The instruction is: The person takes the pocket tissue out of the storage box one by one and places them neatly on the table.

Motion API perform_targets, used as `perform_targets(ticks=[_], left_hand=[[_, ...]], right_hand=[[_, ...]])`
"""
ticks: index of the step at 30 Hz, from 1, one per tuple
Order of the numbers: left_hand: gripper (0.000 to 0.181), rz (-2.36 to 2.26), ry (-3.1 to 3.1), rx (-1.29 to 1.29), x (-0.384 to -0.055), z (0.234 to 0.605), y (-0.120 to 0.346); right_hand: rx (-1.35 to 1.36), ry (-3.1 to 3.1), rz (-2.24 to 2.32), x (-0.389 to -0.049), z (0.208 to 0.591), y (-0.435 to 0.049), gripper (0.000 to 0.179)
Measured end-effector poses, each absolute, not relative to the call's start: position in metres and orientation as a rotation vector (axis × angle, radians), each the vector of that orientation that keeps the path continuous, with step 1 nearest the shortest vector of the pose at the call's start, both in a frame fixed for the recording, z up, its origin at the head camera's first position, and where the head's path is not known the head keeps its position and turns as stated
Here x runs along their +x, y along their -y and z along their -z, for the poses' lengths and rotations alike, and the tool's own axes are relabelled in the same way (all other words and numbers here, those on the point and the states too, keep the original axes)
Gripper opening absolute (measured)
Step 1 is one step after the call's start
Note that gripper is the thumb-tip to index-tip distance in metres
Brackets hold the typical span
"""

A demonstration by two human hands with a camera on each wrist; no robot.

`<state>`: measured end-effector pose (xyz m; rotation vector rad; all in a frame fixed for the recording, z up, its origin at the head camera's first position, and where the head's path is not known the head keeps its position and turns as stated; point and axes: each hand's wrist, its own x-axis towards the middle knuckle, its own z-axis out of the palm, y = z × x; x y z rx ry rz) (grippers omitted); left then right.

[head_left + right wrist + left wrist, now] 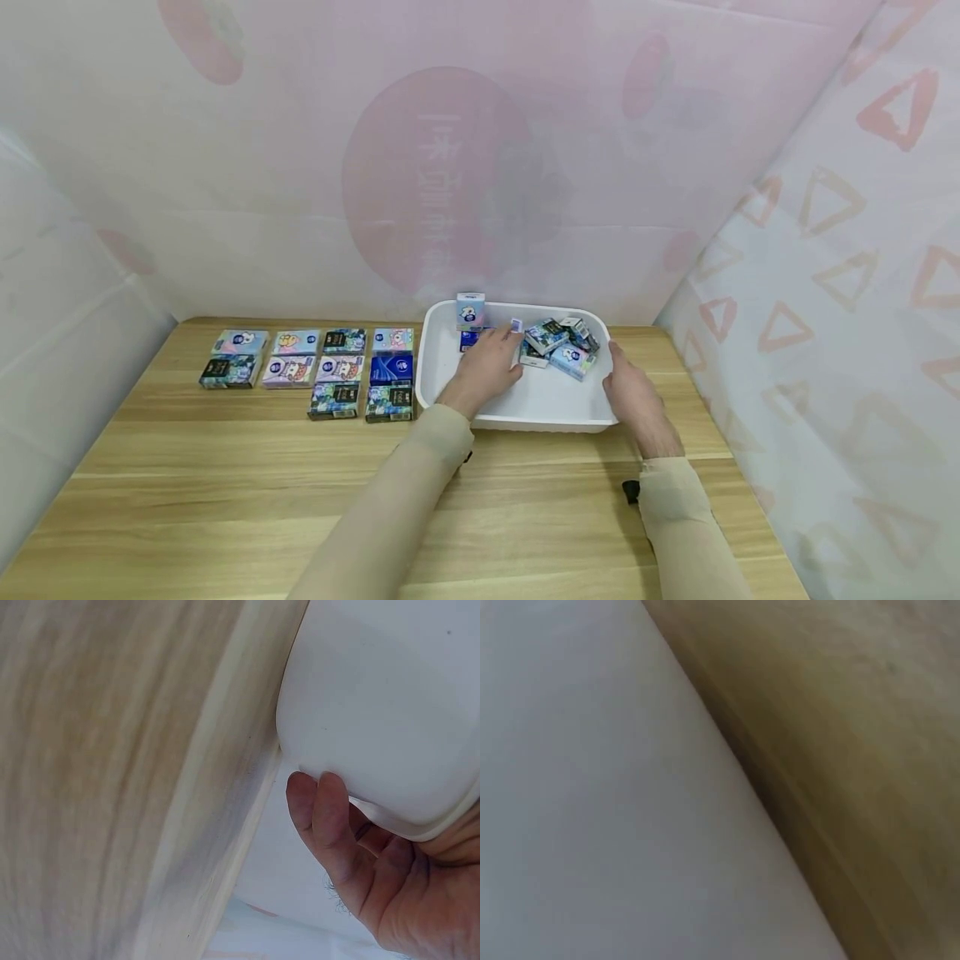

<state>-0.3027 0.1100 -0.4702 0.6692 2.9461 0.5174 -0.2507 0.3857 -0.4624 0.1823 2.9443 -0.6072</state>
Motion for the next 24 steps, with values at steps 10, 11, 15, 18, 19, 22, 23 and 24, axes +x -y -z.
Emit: perform_targets(ticks=[10,11,15,18,19,22,23,24], left_hand=[[0.066,-0.497,-2.952,0.658,-0.31,0.477,-0.116],[0.065,-0.491,-2.96,0.65,-0.31,0.476,-0.116],[0.055,-0.489,-3.0,0.626,-0.313,0.476,-0.117],[0.047,-0.478,-3.027,0.631,-0.314,0.476,-0.116],[0.044,-0.47,-3.035,0.633,-0.314,0.476,-0.116],[0.036,-0.466,-3.051,0.62,-0.314,0.475,-0.115],[0.033,-0.466,-3.059,0.613,-0.314,0.475,-0.115],[0.03,-0.468,-3.067,0.605,-0.314,0.475,-0.115]], right_hand=[[0.162,-2.944,0.614,-0.249,0.462,-0.386,0.071],[0.162,-2.944,0.614,-0.249,0.462,-0.386,0.071],[0.166,-2.941,0.613,-0.249,0.459,-0.385,0.072],[0.163,-2.941,0.614,-0.249,0.459,-0.385,0.072],[0.162,-2.939,0.616,-0.249,0.459,-0.385,0.072],[0.159,-2.937,0.617,-0.249,0.46,-0.385,0.072],[0.162,-2.936,0.618,-0.248,0.46,-0.385,0.072],[0.161,-2.936,0.616,-0.249,0.46,-0.385,0.072]])
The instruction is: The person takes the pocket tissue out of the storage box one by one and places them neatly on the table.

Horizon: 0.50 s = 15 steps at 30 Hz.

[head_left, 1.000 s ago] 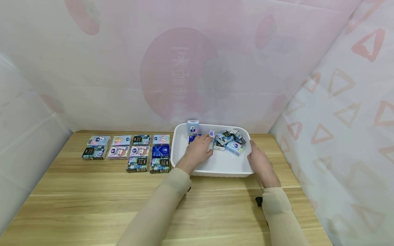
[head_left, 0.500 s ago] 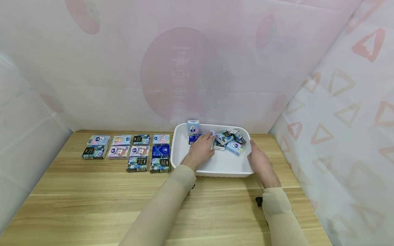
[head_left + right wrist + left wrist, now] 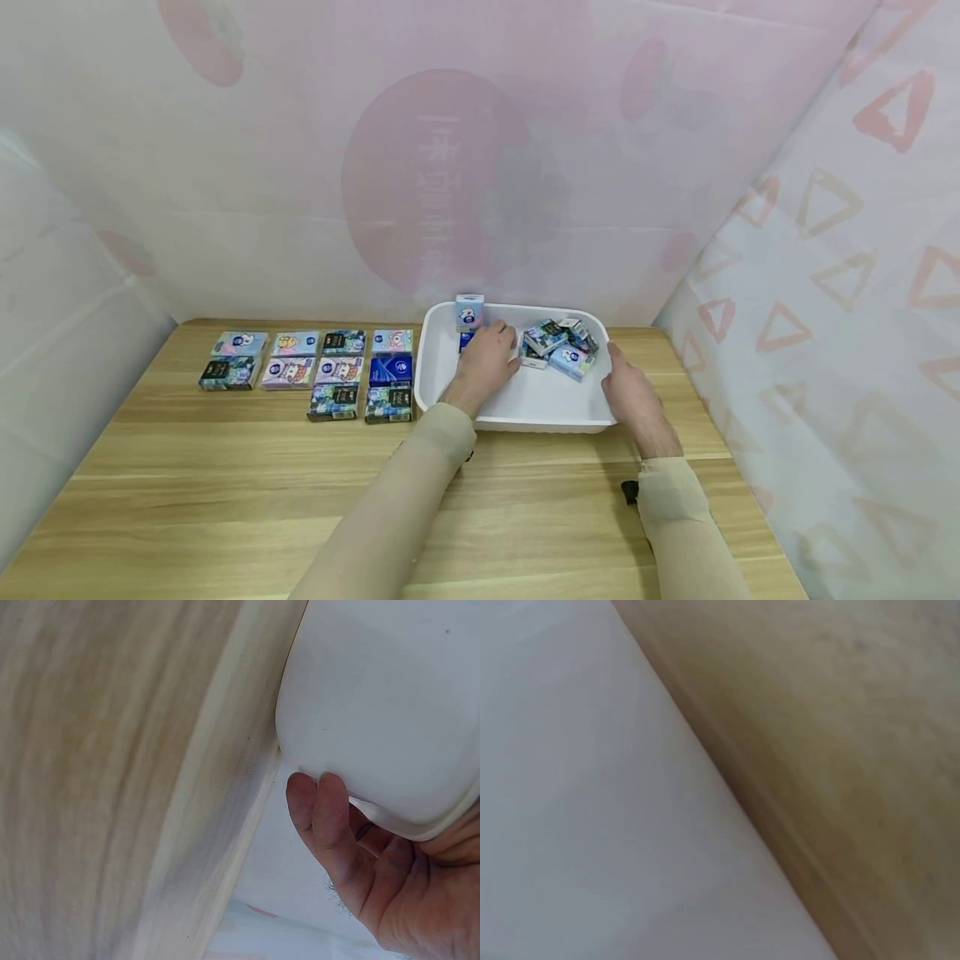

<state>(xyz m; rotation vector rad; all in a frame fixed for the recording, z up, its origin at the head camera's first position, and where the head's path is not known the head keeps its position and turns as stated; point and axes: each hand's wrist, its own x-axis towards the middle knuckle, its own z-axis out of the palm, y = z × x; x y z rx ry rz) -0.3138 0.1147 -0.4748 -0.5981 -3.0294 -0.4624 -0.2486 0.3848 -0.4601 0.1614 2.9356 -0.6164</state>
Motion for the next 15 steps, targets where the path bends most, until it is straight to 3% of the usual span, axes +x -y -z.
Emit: perform_targets(ticks=[9,15], left_hand=[[0.015,0.529,3.0,-0.597,-0.3113,0.4724,-0.1107],[0.037,0.554,3.046,-0.585,-0.3076,0.4669,-0.1087]], right_hand=[[0.175,-2.932,0.602,-0.25,0.4606,-0.3854,0.071],[0.187,-2.925,0.591,-0.2507,0.4606,-0.3854,0.071]])
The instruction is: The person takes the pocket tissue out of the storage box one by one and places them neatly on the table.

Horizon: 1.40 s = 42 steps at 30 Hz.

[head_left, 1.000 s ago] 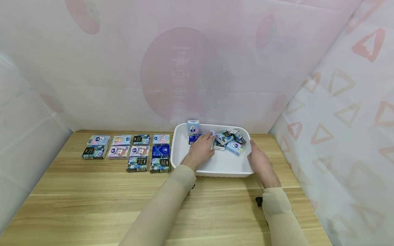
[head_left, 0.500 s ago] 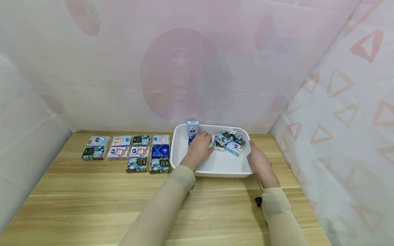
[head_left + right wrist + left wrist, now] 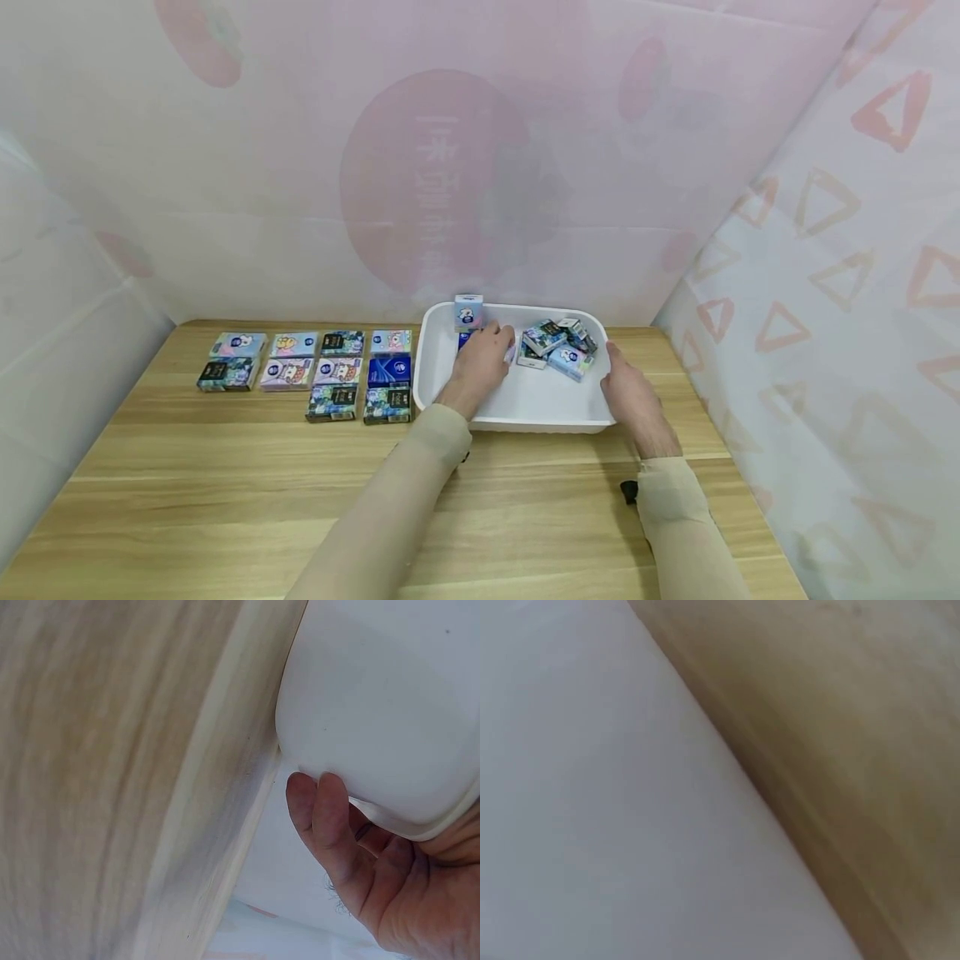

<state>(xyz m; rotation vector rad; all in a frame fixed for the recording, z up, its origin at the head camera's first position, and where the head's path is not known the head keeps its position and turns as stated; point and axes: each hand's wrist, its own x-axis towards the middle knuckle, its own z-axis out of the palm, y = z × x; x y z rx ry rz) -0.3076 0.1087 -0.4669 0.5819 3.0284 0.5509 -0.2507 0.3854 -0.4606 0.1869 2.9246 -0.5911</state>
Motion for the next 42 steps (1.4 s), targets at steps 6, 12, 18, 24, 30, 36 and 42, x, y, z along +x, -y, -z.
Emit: perform_targets(ticks=[6,12,18,24,30,36,42], left_hand=[[0.048,-0.536,-2.958,0.558,-0.301,0.46,-0.101],[0.036,-0.552,-2.899,0.589,-0.293,0.454,-0.088],[0.042,-0.539,-2.908,0.619,-0.283,0.446,-0.07],[0.046,-0.559,-2.938,0.644,-0.275,0.438,-0.052],[0.044,-0.551,-2.987,0.719,-0.266,0.425,-0.033],[0.043,-0.477,-3.036,0.789,-0.261,0.411,-0.011],[0.041,-0.435,-3.086,0.825,-0.255,0.398,0.012]], right_hand=[[0.196,-2.918,0.603,-0.25,0.461,-0.385,0.071],[0.203,-2.917,0.604,-0.25,0.461,-0.385,0.071],[0.196,-2.919,0.601,-0.249,0.46,-0.385,0.071],[0.194,-2.919,0.604,-0.25,0.46,-0.385,0.071],[0.195,-2.929,0.606,-0.249,0.462,-0.386,0.071],[0.204,-2.917,0.606,-0.249,0.461,-0.386,0.072],[0.189,-2.925,0.598,-0.25,0.462,-0.386,0.071]])
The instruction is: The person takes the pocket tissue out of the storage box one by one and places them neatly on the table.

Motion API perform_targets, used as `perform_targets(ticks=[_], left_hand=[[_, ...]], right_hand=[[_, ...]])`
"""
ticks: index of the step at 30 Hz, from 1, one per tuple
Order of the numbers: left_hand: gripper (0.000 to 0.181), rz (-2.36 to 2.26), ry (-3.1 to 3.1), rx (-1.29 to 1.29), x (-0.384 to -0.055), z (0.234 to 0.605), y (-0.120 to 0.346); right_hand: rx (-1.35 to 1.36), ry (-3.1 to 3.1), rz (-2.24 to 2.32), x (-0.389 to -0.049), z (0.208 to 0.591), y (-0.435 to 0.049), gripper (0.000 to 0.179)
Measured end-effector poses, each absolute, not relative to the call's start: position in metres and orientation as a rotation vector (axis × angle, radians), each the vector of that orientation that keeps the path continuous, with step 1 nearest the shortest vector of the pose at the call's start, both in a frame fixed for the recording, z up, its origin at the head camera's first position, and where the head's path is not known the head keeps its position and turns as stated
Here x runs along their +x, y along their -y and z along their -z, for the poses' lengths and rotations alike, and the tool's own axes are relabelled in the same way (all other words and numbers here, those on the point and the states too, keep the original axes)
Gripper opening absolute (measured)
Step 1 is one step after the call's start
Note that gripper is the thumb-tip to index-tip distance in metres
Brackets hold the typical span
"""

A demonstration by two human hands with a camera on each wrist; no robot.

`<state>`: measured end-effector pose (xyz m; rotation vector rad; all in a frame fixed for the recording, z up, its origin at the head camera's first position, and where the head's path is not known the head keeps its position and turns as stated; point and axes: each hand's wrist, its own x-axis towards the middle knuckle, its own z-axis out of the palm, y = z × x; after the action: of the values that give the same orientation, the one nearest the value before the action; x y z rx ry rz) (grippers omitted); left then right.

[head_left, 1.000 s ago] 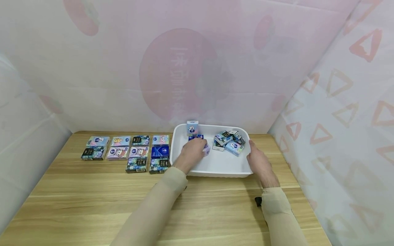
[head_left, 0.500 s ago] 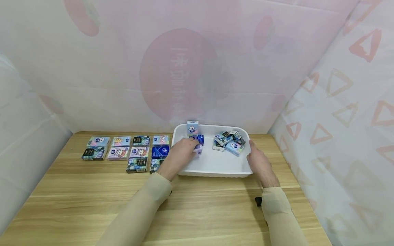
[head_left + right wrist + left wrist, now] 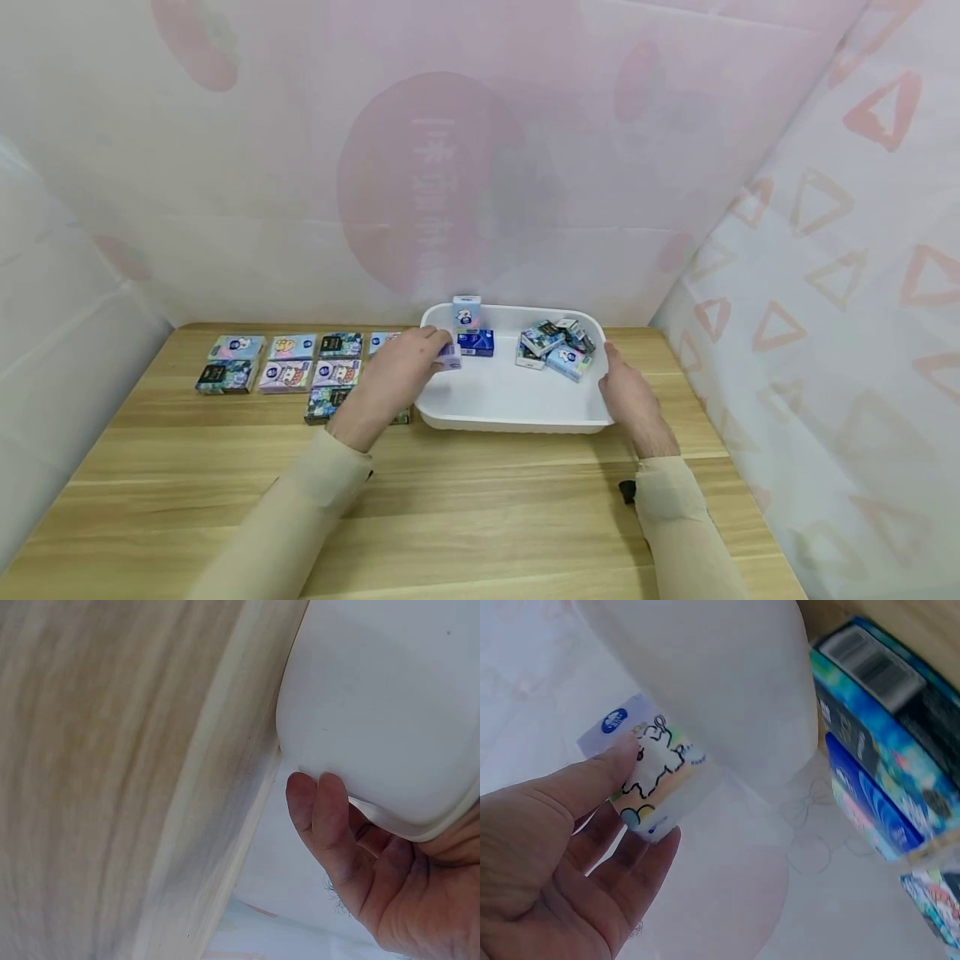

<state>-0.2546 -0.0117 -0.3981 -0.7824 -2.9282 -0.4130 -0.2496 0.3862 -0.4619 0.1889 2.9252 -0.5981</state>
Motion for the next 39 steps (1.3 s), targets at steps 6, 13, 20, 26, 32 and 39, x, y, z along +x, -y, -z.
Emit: perform_targets(ticks=[6,13,20,26,32,39], left_hand=[[0.038,0.412,2.926,-0.769,-0.249,0.393,0.03],[0.036,0.383,2.842,-0.798,-0.244,0.401,0.06],[0.032,0.342,2.868,-0.763,-0.237,0.404,0.091],[0.036,0.335,2.881,-0.741,-0.232,0.401,0.115],[0.033,0.313,2.896,-0.702,-0.227,0.399,0.14],[0.031,0.305,2.918,-0.68,-0.222,0.401,0.17]], right_hand=[[0.18,-2.928,0.612,-0.249,0.461,-0.387,0.071],[0.153,-2.966,0.585,-0.25,0.464,-0.386,0.071],[0.135,-2.983,0.582,-0.249,0.462,-0.385,0.07],[0.135,-2.992,0.581,-0.249,0.463,-0.385,0.07],[0.14,-2.989,0.568,-0.248,0.464,-0.386,0.069],[0.154,-2.976,0.58,-0.249,0.462,-0.385,0.07]])
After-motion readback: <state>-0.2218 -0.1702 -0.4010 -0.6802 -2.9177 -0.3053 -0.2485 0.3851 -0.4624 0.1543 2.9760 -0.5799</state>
